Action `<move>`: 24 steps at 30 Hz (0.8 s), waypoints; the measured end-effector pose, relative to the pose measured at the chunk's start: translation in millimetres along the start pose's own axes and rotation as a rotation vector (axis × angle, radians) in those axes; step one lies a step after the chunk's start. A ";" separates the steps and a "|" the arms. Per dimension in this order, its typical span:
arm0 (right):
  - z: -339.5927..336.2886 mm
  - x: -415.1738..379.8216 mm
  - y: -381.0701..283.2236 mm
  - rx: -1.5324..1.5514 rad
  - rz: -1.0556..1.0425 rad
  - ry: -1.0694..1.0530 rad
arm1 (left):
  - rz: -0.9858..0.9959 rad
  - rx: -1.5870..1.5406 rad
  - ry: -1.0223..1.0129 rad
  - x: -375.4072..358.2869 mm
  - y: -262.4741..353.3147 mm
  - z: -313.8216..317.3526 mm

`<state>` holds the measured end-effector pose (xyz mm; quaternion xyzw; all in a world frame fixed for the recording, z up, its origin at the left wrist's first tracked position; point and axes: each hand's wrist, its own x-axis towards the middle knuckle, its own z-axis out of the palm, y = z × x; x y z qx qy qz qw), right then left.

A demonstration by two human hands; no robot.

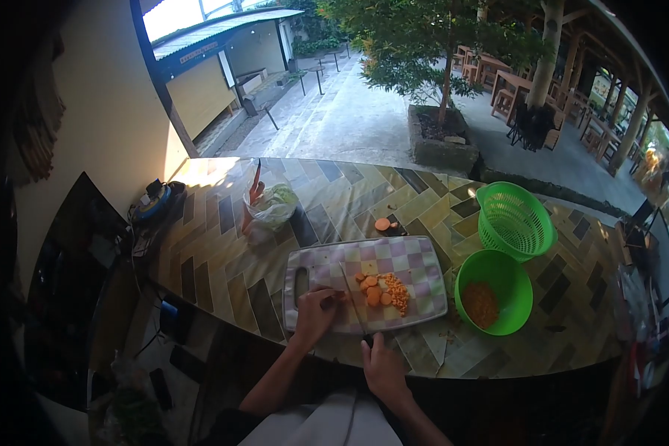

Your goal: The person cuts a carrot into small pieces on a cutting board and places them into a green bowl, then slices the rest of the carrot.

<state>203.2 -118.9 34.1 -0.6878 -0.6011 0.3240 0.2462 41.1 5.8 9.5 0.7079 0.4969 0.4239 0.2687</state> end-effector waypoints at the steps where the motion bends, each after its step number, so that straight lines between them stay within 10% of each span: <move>1: -0.2 -0.7 -1.0 -0.002 0.000 -0.004 | 0.003 0.002 0.002 0.4 -3.5 1.1; 14: -23.7 -11.4 -3.9 0.032 0.063 0.115 | -0.129 0.037 -0.058 2.7 7.8 -1.0; 24: -54.1 -24.4 -0.3 0.239 0.154 0.224 | 0.241 0.219 -0.224 23.9 35.0 44.8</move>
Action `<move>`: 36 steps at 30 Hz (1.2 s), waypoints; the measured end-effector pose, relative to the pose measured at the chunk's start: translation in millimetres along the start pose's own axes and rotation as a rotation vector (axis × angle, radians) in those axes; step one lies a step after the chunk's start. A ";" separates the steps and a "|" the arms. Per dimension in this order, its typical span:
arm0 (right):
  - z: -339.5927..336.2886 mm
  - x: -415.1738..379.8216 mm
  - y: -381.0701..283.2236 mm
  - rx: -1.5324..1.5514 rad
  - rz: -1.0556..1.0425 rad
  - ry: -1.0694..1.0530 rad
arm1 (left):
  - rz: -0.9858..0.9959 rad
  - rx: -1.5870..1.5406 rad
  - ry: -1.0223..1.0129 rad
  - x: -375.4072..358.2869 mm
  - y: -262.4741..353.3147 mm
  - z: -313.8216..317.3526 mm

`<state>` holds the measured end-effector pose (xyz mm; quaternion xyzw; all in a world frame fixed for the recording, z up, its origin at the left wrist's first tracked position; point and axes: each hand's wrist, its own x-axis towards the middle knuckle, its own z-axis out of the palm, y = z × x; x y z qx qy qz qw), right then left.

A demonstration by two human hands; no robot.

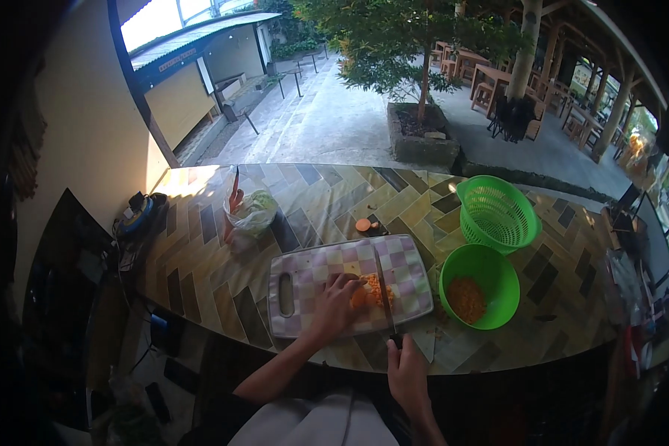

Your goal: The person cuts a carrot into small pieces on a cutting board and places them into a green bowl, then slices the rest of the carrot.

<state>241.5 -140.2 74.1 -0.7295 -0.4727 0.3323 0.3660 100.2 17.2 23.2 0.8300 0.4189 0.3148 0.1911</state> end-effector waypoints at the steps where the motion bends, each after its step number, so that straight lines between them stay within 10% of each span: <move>1: -0.8 -1.1 3.1 -0.002 -0.001 0.001 | 0.022 -0.009 -0.020 1.3 -5.4 8.3; 36: 5.1 9.0 15.4 -0.145 -0.082 -0.083 | -0.028 0.154 0.181 20.3 -49.8 -7.1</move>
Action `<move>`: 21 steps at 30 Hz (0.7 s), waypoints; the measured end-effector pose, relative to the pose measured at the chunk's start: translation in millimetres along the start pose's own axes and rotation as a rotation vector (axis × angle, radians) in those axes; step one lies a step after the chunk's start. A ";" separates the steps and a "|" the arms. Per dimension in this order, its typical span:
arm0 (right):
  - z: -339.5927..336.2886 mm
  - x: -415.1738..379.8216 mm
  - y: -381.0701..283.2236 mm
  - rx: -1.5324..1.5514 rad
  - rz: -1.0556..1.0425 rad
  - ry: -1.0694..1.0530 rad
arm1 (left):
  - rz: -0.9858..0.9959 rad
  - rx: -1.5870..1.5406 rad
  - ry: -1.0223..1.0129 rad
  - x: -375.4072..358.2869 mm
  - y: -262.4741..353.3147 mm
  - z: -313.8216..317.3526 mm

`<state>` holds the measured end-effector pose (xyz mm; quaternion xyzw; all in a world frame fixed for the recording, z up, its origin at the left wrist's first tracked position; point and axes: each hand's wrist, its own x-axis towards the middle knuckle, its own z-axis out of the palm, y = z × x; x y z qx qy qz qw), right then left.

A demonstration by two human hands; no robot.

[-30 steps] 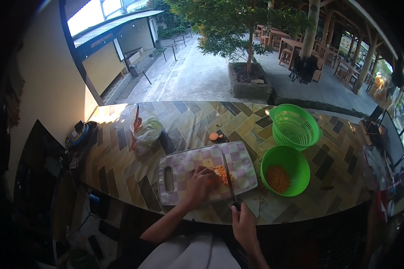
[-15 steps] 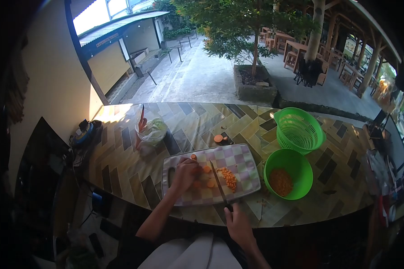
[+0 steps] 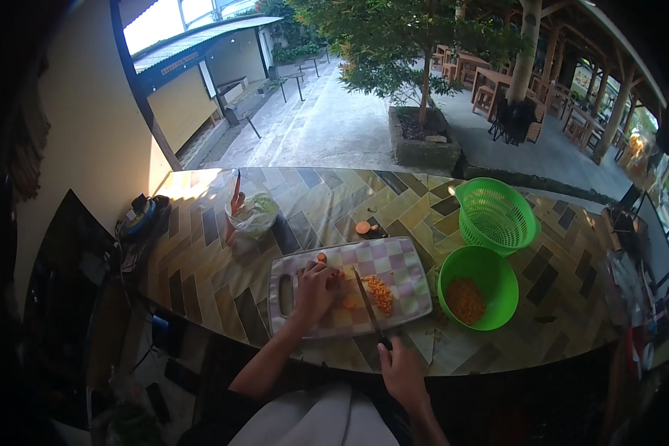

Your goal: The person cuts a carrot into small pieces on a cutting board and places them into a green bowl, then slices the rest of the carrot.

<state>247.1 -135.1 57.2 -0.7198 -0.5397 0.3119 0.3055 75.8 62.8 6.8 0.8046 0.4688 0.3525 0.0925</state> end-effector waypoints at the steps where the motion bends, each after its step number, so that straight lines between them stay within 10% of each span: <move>1: -1.0 -0.8 -1.0 0.007 0.015 -0.007 | -0.001 0.002 0.006 -0.2 -1.1 -4.7; 21: -25.3 19.5 -8.0 -0.080 -0.047 -0.102 | 0.041 -0.073 -0.071 -19.1 23.2 -9.5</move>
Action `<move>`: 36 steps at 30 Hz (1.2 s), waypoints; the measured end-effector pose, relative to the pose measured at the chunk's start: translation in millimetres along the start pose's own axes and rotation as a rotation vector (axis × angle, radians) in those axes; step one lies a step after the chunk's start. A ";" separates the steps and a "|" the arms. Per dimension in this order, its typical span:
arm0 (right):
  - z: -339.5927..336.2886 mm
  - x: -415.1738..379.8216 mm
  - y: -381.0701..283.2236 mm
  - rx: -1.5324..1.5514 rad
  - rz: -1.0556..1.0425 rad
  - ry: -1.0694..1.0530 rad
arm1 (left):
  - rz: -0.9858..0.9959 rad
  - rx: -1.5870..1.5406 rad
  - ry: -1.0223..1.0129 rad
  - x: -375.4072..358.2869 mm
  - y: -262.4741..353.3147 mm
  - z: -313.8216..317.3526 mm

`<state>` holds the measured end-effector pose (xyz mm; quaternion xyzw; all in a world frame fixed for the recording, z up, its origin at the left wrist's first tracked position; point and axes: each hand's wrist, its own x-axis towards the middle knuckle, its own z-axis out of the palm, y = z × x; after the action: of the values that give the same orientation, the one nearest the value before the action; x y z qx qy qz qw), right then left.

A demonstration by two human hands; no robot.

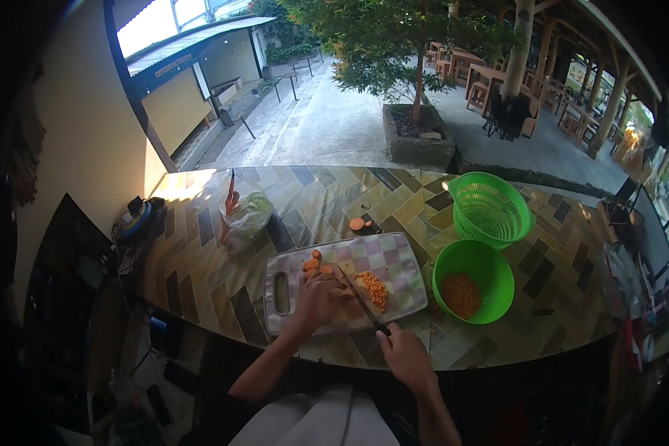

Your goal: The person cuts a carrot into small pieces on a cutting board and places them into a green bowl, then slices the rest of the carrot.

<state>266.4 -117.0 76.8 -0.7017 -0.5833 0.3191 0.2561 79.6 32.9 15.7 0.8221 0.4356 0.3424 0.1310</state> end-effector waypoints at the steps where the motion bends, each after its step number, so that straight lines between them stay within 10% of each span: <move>1: 1.1 1.0 0.2 -0.007 0.015 -0.011 | 0.015 -0.004 -0.030 -4.3 -0.4 3.2; 29: 50.4 7.1 0.8 0.046 0.007 0.086 | 0.024 -0.028 0.210 6.2 -13.8 -11.6; 36: 32.0 5.2 4.0 -0.021 0.099 0.170 | -0.152 -0.151 -0.061 -29.7 -5.8 -41.1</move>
<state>245.8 -113.0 51.8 -0.7567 -0.5275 0.2647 0.2812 36.7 8.9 29.5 0.7844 0.4656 0.3381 0.2315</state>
